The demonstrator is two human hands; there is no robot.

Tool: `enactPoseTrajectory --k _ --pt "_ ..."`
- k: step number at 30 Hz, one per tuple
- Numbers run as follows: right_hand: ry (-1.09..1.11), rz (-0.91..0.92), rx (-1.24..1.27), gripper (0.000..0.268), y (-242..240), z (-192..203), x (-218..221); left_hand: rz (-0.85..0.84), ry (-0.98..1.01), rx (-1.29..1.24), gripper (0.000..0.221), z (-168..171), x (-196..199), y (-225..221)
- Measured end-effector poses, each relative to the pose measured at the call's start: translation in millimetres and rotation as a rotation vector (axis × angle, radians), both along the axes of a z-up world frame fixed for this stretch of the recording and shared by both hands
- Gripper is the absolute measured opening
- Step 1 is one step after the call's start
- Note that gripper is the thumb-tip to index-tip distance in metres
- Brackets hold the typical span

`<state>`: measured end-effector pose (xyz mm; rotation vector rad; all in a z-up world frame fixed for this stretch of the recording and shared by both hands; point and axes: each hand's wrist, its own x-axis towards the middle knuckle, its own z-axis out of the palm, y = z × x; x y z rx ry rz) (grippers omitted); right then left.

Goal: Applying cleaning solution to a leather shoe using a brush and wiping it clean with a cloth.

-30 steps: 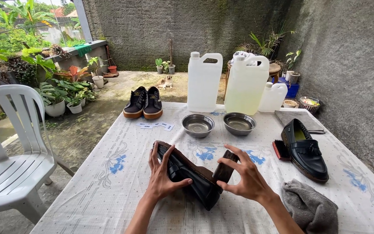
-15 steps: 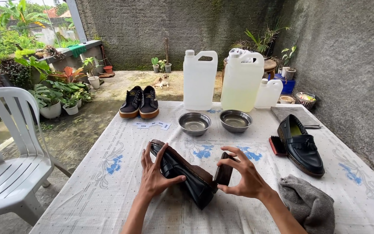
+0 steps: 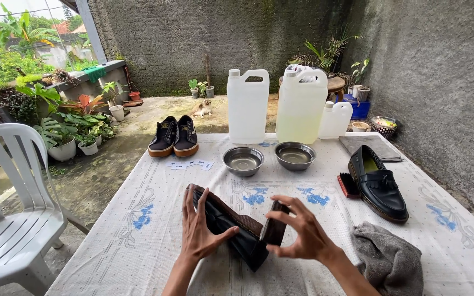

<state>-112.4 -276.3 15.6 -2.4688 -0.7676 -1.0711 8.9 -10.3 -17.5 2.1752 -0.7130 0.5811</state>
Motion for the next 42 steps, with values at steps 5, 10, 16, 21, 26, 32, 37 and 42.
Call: enactPoseTrajectory --k 5,10,16,21,26,32,37,42 --pt "-0.002 0.154 -0.082 0.063 30.8 11.0 -12.5 -0.005 -0.007 -0.050 0.132 3.6 -7.2 -5.4" --pt "-0.076 -0.052 -0.067 0.067 -4.0 -10.4 3.8 0.017 0.025 -0.034 0.135 7.7 -9.2 -6.2" --pt "-0.045 0.043 -0.094 0.069 14.3 -7.4 -5.8 0.086 0.061 0.061 0.136 12.3 -8.8 -0.7" --pt "-0.178 -0.042 -0.095 0.066 -0.6 -14.7 4.7 0.097 0.061 0.051 0.134 8.3 -6.2 -1.0" --pt "-0.169 -0.062 -0.086 0.067 -2.5 -8.7 -0.9 0.122 0.080 0.062 0.133 11.3 -5.9 -1.0" --pt "-0.199 0.019 -0.097 0.066 4.7 -11.4 0.6 0.118 0.113 0.062 0.132 11.1 -9.0 0.9" --pt "-0.208 -0.195 -0.048 0.068 -13.0 -11.4 4.1 0.121 0.093 0.069 0.134 10.8 -6.3 -1.6" --pt "-0.152 0.076 -0.073 0.070 8.2 -13.3 -1.9 0.132 0.154 0.049 0.127 15.2 -10.9 1.1"
